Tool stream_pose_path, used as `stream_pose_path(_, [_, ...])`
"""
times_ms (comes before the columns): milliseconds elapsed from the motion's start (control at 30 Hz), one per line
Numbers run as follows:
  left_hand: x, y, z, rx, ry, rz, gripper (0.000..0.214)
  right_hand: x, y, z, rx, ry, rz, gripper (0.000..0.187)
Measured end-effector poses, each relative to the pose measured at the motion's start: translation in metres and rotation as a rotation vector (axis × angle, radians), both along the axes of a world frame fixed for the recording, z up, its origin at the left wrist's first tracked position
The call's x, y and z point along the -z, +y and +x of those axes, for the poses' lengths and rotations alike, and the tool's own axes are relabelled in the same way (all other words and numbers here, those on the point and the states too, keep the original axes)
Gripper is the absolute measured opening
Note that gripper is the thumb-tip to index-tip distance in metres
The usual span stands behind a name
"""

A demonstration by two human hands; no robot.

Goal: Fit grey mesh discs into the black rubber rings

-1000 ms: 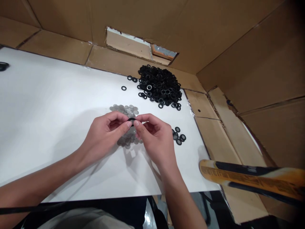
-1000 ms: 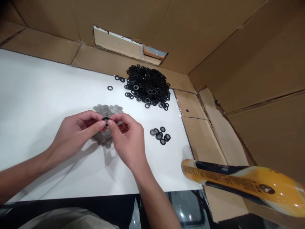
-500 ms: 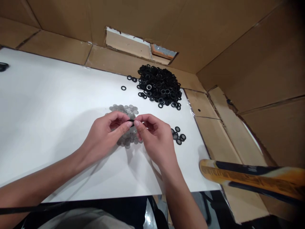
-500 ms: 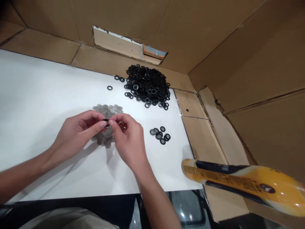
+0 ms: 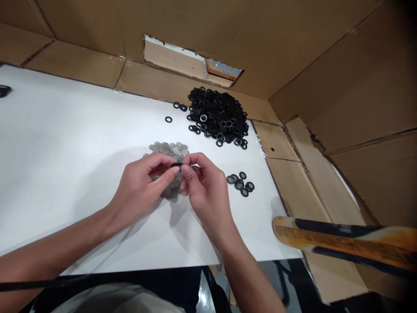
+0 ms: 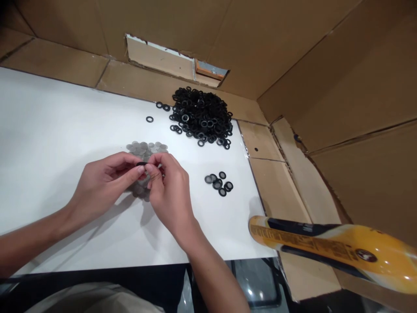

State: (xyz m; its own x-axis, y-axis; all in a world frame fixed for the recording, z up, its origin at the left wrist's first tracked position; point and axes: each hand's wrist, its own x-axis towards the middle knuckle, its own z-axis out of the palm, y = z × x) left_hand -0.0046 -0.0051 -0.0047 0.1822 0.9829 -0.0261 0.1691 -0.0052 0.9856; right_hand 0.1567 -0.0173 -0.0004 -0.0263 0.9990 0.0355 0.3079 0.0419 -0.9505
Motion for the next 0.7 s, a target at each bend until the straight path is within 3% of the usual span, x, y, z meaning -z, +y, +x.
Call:
stream_pose_path(500, [-0.0008,-0.0023,0.0007,0.052,-0.098,0.06,0.009,-0.0006,-0.0065,-0.0074,0.003,0.143,-0.003,0.022])
stream_pose_path(700, [0.002,-0.0029,-0.0009,-0.047,-0.091,0.03,0.008,-0.0069,-0.0012,-0.0059,0.056,0.292,-0.08,0.017])
